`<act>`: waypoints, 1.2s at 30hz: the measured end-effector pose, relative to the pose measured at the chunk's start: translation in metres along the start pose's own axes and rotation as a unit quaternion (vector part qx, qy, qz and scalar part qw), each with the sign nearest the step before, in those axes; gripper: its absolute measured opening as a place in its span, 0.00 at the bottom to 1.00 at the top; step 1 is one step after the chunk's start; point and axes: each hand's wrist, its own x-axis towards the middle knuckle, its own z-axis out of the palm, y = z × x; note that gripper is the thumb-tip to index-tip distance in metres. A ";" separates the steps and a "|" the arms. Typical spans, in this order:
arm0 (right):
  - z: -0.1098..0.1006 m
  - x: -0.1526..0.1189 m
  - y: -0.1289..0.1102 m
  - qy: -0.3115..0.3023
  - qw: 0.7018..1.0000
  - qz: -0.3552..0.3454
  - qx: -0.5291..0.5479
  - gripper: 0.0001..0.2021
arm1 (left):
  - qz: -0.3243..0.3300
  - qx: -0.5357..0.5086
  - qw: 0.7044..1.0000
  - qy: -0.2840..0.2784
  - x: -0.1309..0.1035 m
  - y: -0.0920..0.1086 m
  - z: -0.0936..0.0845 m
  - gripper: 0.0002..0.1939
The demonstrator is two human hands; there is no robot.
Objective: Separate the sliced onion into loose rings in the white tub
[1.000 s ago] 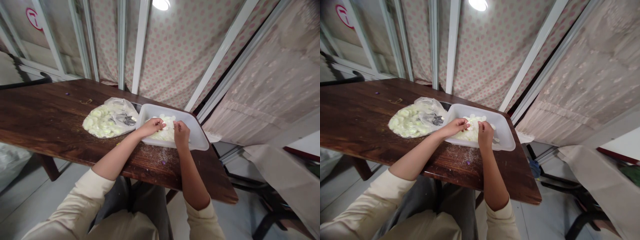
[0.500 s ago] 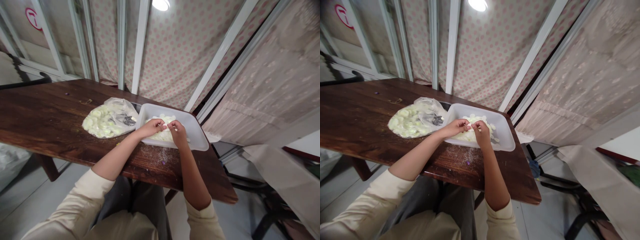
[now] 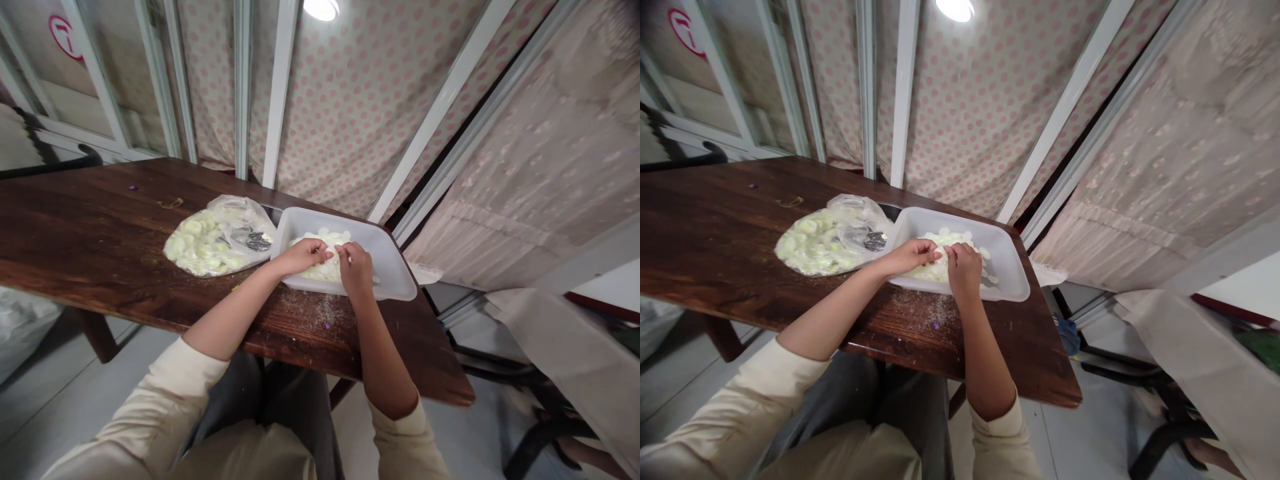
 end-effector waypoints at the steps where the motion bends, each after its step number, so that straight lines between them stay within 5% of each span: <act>1: 0.000 0.000 -0.001 0.007 1.000 -0.007 -0.027 0.15 | -0.003 0.000 1.000 0.010 0.000 0.001 0.000 0.16; 6: 0.001 -0.002 -0.006 0.023 0.996 -0.017 -0.083 0.17 | -0.028 0.023 0.996 0.078 0.001 0.003 0.001 0.14; 12: -0.002 -0.002 -0.006 0.004 1.000 0.022 0.005 0.17 | -0.021 0.027 0.997 0.062 0.000 0.006 0.001 0.14; 18: 0.001 -0.001 0.004 0.056 0.992 0.106 0.027 0.14 | 0.004 0.026 0.997 0.067 0.001 0.002 0.000 0.14; 27: 0.001 0.003 0.003 -0.036 0.983 0.019 0.179 0.11 | 0.026 0.003 0.999 0.029 0.000 0.002 0.000 0.12; 36: 0.001 0.001 0.003 -0.019 0.997 -0.002 0.073 0.13 | -0.010 0.017 1.000 0.006 -0.002 0.005 0.001 0.17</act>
